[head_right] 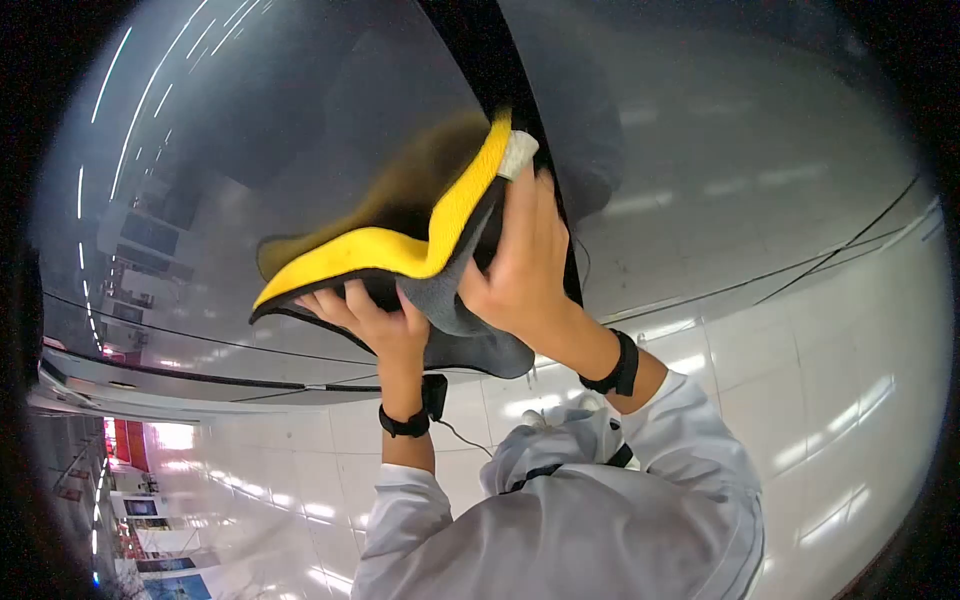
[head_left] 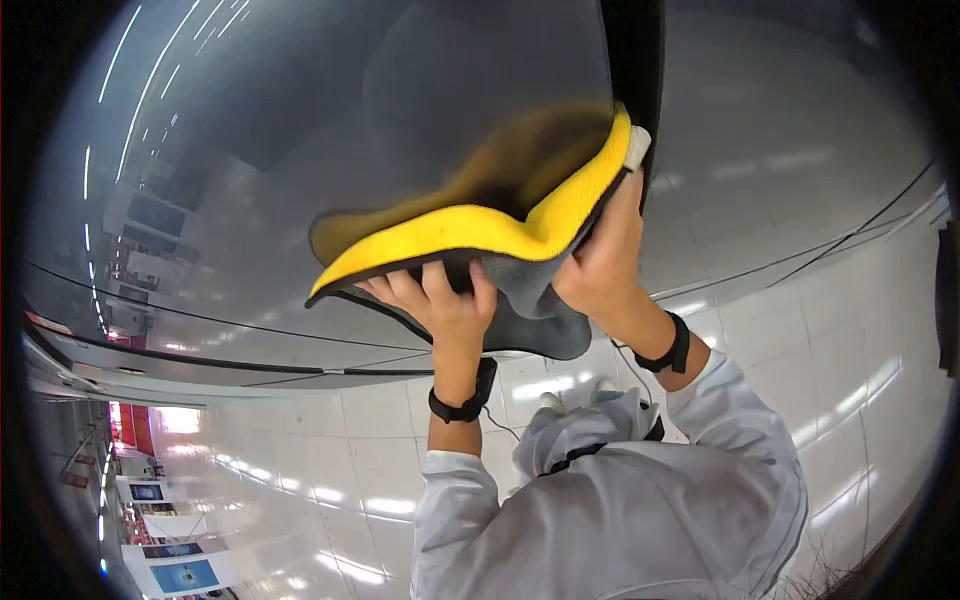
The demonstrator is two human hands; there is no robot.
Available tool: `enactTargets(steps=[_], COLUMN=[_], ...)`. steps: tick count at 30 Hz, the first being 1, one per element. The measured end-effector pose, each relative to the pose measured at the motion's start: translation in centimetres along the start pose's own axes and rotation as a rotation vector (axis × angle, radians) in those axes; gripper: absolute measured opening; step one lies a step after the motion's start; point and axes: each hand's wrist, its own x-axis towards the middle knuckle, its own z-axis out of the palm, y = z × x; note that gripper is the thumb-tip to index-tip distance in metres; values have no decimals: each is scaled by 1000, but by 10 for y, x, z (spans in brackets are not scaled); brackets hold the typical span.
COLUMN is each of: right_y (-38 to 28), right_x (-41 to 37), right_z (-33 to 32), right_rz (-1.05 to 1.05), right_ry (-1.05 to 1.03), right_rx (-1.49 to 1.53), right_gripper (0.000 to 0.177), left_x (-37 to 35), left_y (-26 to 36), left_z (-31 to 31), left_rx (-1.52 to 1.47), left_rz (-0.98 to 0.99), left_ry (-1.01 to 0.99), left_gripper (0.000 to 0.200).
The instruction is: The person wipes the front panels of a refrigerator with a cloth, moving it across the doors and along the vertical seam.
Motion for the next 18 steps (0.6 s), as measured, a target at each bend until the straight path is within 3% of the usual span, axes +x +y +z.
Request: enactTargets(steps=[3,6,8,11,16,18], right_y=[13,30,41,61,50,45], right_x=[-15,-50,-76,-104,-96,-80], right_z=[4,6,9,15,21,16], right_rz=[-65,26,207,165,177,174], right_ry=[71,31,-27,-11,38,45], right_rx=[-25,-16,103,41,16,68], right_gripper=[62,55,52,53,55,54], left_x=[-25,-49,-74,-96,-96,-76], left_y=[5,3,-5,-8,-12,-12], left_z=[6,9,10,12,19,16], left_rx=[-32,-11,-1,9,-6,-16], left_rz=[-121,-91,-63,-51,-67,6], left_ry=[-37,-77,-175,-230,-110,-112], left_gripper=[40,39,45,47,39,49])
